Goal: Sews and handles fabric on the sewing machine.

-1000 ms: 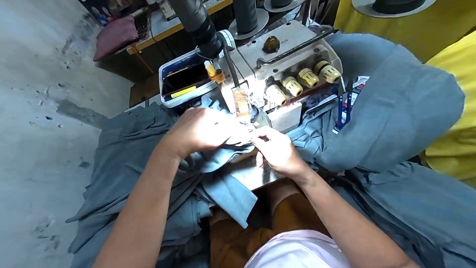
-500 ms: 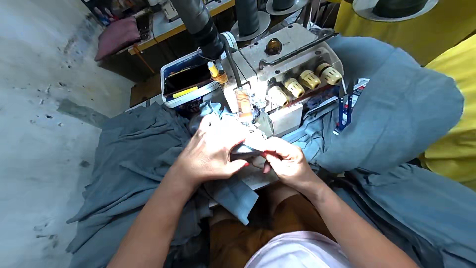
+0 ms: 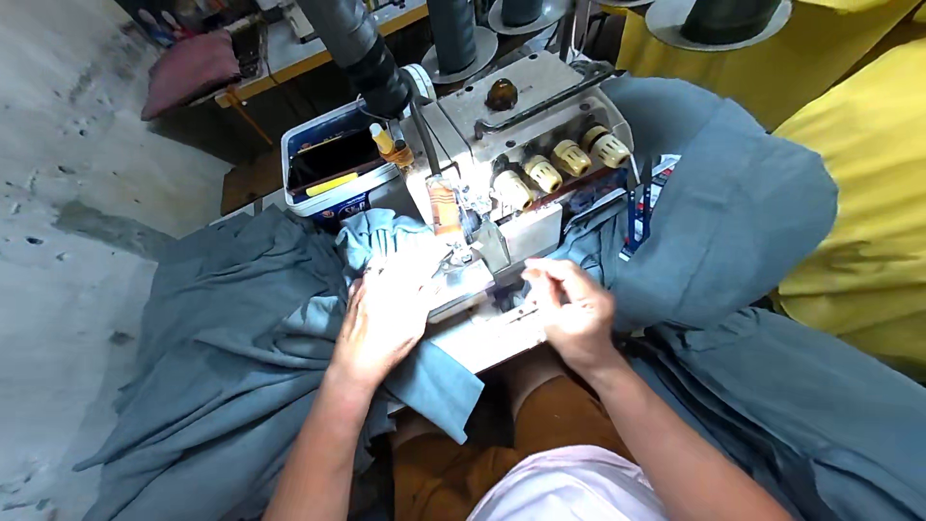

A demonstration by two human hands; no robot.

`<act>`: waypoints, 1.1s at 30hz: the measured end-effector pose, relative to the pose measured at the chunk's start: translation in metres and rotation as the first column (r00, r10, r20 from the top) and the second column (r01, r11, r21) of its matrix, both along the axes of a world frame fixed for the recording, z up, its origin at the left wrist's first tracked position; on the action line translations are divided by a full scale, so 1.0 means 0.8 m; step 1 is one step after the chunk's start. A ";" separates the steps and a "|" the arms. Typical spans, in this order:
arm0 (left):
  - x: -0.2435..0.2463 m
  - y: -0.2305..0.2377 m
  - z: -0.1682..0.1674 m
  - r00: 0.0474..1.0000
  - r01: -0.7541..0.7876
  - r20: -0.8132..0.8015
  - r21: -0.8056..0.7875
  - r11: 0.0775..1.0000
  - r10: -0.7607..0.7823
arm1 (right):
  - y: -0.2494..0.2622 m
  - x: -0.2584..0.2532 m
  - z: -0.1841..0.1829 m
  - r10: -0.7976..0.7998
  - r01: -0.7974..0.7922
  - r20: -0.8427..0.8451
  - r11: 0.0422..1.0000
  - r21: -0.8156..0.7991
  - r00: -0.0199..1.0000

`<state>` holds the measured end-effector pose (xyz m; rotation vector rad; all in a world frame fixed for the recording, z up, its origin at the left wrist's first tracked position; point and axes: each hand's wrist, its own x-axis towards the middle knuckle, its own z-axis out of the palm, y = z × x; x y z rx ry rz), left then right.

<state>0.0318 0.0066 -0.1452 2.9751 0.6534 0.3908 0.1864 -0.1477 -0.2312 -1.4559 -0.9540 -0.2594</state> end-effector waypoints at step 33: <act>-0.032 -0.104 -0.103 0.811 -0.302 0.528 0.012 0.953 0.250 | 0.026 -0.061 0.117 0.312 0.135 0.251 0.351 -0.927 0.916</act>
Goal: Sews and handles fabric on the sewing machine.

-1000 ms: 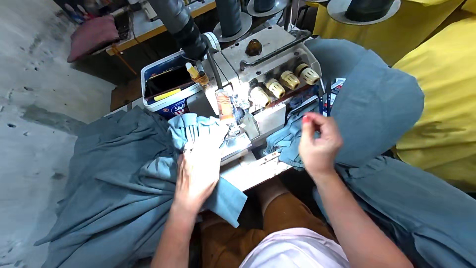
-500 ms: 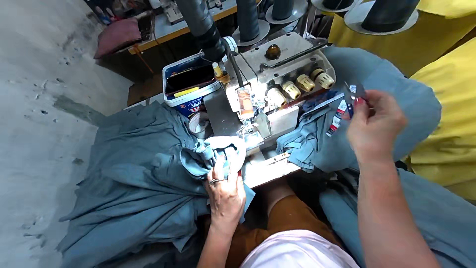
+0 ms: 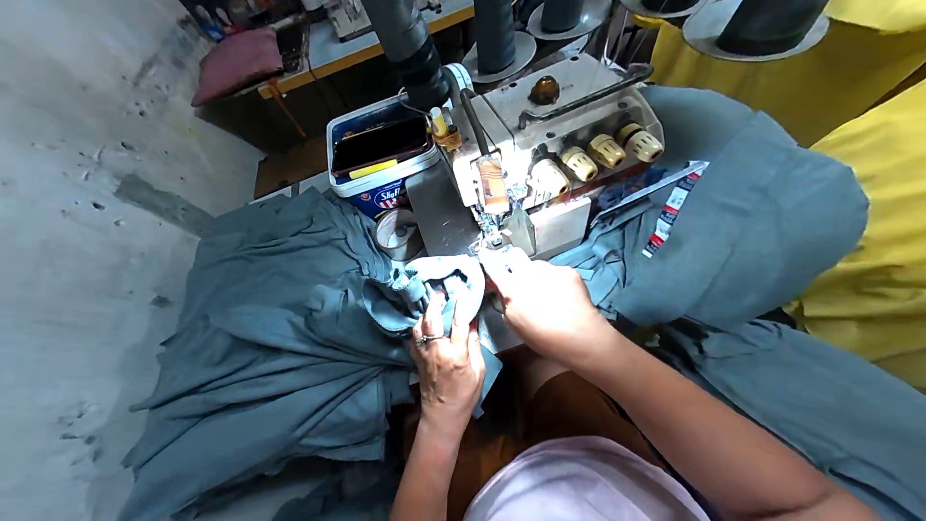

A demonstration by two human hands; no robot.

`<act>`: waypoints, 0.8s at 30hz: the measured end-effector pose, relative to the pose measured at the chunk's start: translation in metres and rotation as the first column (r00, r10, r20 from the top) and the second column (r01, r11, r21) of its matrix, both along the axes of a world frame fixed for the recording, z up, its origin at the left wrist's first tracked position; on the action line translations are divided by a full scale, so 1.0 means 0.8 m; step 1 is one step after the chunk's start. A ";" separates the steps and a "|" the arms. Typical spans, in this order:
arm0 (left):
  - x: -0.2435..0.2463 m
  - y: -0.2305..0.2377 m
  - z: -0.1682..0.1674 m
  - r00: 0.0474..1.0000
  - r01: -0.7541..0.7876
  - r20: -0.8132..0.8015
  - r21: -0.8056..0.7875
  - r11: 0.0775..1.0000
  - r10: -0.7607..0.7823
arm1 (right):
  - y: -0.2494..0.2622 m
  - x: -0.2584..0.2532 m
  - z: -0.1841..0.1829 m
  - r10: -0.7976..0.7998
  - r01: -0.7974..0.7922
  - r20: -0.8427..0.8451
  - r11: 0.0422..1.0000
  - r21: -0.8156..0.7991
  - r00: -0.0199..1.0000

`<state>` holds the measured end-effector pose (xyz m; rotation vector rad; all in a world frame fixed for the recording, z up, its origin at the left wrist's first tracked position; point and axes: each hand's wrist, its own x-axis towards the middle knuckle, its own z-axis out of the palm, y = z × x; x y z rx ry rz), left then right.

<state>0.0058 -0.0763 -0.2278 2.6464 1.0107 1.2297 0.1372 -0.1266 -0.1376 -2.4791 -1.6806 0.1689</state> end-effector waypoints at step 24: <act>-0.089 0.081 0.060 0.908 0.246 -0.377 0.122 0.962 -0.184 | -0.005 0.003 -0.090 0.199 0.438 -0.675 0.626 0.646 0.711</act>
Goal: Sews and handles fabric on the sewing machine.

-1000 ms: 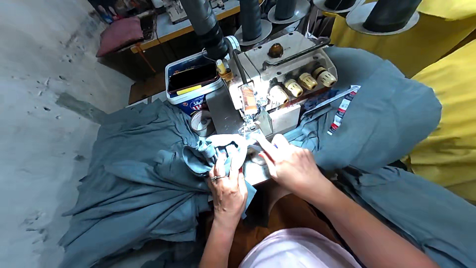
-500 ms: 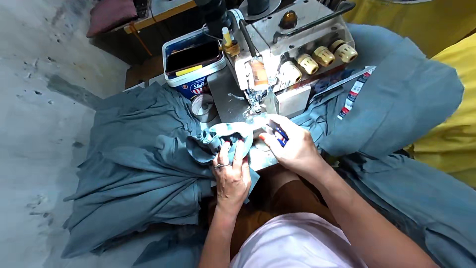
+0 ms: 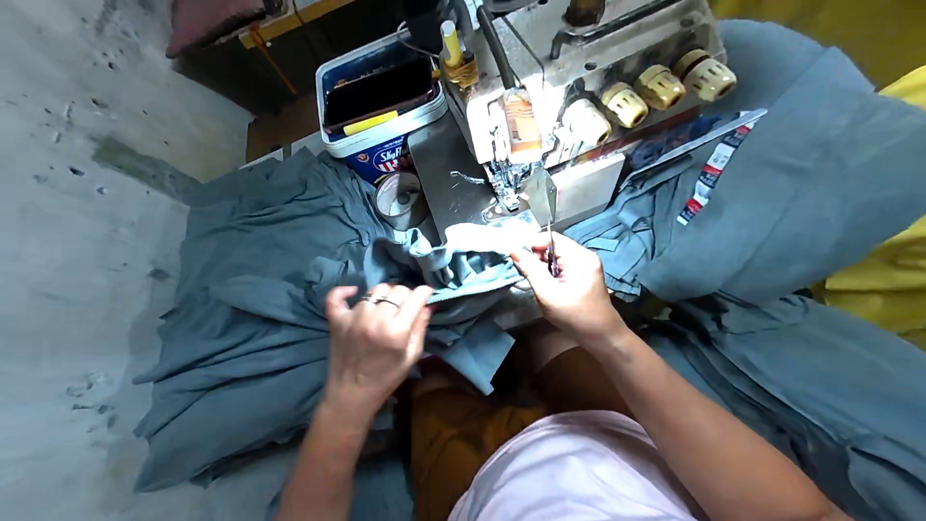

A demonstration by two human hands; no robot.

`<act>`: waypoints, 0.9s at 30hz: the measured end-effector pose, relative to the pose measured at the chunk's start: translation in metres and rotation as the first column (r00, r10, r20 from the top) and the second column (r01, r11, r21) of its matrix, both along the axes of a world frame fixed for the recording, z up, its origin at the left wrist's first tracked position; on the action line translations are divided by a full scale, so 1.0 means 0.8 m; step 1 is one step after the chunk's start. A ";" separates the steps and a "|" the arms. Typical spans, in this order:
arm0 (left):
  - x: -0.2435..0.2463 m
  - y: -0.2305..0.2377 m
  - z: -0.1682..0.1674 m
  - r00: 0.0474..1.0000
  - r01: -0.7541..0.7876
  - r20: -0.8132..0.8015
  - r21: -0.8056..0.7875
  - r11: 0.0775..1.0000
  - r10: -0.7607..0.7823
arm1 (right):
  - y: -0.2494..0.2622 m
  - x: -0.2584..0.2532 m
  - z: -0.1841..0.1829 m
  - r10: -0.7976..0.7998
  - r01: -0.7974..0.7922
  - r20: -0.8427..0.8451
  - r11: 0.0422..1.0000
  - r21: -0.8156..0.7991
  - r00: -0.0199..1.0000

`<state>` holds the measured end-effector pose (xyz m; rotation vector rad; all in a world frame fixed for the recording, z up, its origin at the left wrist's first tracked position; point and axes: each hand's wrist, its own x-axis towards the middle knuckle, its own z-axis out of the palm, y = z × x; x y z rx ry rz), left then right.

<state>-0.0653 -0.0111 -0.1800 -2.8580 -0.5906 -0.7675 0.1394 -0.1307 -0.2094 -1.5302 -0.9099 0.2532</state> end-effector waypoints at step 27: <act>0.090 0.061 0.104 0.717 0.435 -0.309 -0.502 0.748 -0.625 | 0.009 -0.001 -0.006 0.103 -0.207 0.380 0.947 0.245 0.919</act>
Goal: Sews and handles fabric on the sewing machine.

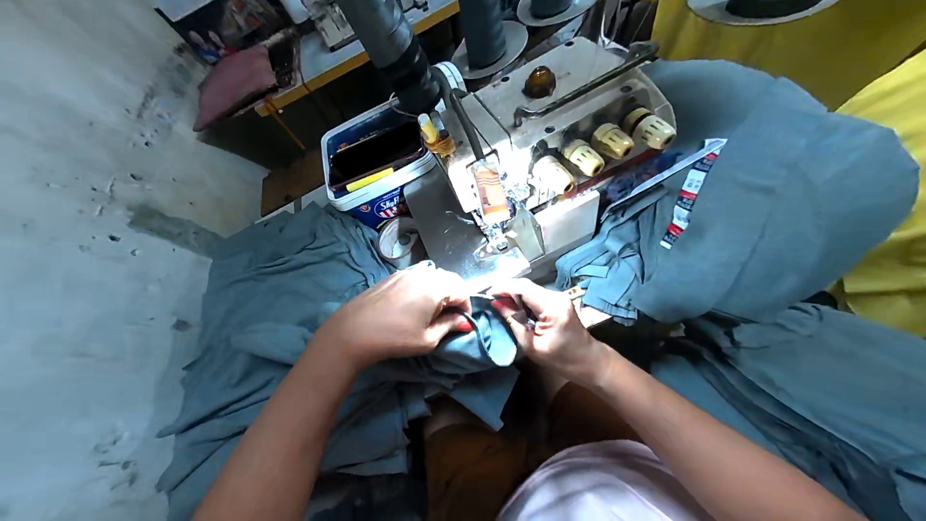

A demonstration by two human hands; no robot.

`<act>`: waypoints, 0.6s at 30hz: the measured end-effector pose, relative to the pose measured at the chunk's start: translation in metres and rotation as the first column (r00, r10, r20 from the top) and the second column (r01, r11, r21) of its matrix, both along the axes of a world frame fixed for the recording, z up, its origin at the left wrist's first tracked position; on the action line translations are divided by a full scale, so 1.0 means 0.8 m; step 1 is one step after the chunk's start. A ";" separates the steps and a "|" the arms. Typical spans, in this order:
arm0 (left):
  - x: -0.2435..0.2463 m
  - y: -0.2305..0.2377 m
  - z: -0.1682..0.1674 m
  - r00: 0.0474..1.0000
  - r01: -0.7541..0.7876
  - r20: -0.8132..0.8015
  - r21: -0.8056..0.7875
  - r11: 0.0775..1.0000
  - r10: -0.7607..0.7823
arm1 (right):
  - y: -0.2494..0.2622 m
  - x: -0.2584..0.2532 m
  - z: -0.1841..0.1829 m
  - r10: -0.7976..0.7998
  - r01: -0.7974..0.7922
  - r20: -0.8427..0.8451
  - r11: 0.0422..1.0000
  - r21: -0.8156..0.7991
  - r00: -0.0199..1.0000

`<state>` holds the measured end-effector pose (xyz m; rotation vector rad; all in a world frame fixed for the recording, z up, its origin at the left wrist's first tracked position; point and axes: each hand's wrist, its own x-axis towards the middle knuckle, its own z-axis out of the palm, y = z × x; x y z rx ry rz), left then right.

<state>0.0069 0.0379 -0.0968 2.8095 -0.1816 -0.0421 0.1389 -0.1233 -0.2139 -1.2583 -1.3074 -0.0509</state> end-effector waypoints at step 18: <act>-0.082 -0.017 -0.045 0.776 -0.267 0.630 0.314 0.911 0.010 | -0.049 0.030 0.001 0.151 -0.138 0.303 0.988 -0.064 0.941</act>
